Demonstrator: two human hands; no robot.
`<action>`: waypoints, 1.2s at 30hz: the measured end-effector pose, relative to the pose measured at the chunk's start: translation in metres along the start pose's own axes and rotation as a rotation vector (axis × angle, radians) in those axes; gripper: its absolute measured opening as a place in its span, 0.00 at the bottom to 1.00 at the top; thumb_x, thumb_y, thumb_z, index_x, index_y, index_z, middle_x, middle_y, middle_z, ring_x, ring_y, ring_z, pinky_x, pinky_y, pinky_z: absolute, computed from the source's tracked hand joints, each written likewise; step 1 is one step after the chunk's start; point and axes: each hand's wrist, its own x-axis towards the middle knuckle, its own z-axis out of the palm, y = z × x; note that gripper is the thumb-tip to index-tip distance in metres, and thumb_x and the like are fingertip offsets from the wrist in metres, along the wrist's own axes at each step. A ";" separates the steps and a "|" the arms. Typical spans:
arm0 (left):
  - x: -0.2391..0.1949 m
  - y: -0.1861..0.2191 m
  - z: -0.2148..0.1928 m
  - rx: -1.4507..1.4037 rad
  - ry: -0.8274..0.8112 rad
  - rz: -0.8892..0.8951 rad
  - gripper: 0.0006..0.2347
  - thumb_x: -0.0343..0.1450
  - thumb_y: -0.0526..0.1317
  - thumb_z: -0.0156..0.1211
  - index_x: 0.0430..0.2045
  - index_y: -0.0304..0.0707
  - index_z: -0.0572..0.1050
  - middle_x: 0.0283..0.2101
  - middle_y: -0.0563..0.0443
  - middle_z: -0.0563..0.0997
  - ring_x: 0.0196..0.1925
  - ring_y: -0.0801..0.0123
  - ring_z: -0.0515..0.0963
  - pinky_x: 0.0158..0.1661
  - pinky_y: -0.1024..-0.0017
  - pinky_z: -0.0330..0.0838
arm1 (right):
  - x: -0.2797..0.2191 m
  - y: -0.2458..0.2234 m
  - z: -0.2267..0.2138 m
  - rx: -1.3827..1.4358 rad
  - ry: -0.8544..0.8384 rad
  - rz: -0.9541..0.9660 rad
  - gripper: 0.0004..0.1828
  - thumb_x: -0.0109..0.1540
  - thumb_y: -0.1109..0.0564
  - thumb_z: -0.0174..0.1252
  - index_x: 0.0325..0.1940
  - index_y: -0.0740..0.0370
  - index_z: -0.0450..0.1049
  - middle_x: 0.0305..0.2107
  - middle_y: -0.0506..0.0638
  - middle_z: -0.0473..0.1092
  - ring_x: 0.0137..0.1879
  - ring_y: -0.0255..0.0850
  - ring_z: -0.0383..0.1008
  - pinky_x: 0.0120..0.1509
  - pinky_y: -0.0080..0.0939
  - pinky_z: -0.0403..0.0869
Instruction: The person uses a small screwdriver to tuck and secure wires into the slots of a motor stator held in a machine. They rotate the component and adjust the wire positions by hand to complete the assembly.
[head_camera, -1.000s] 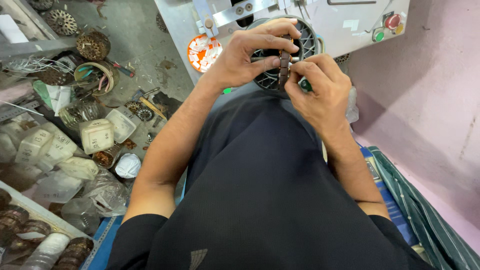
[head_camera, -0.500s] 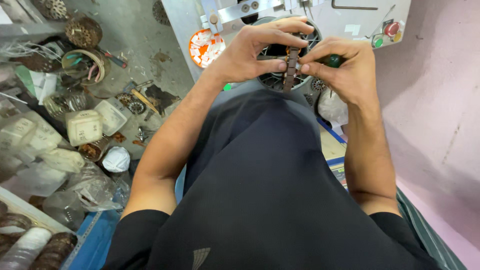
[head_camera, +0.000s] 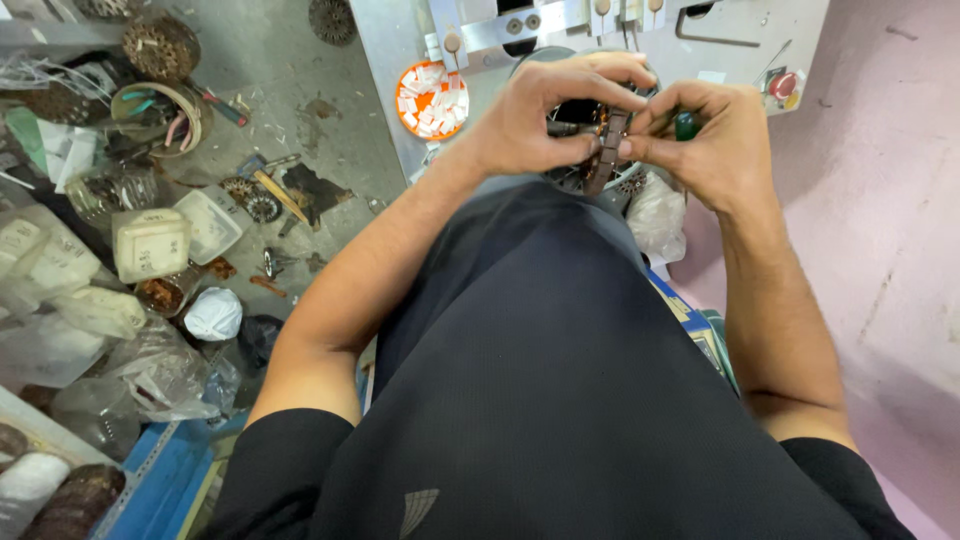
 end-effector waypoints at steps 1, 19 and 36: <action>0.000 0.003 0.006 0.022 0.042 -0.002 0.19 0.63 0.28 0.65 0.50 0.35 0.80 0.61 0.43 0.80 0.69 0.55 0.76 0.70 0.61 0.69 | 0.000 0.000 0.000 0.049 -0.021 -0.045 0.10 0.57 0.68 0.73 0.37 0.66 0.77 0.27 0.46 0.74 0.28 0.25 0.67 0.31 0.26 0.64; -0.003 0.025 0.030 0.356 -0.015 -0.049 0.41 0.58 0.45 0.85 0.64 0.38 0.65 0.69 0.43 0.65 0.71 0.52 0.69 0.69 0.62 0.67 | -0.048 0.048 0.021 1.179 0.522 -0.167 0.24 0.70 0.69 0.56 0.64 0.63 0.51 0.50 0.67 0.71 0.54 0.57 0.81 0.62 0.53 0.81; 0.005 0.026 0.055 0.447 0.050 -0.015 0.44 0.60 0.37 0.85 0.71 0.44 0.60 0.71 0.47 0.63 0.76 0.56 0.63 0.74 0.66 0.63 | -0.077 0.038 0.064 0.197 0.791 -0.730 0.46 0.72 0.80 0.58 0.76 0.46 0.40 0.53 0.61 0.65 0.49 0.51 0.81 0.57 0.43 0.83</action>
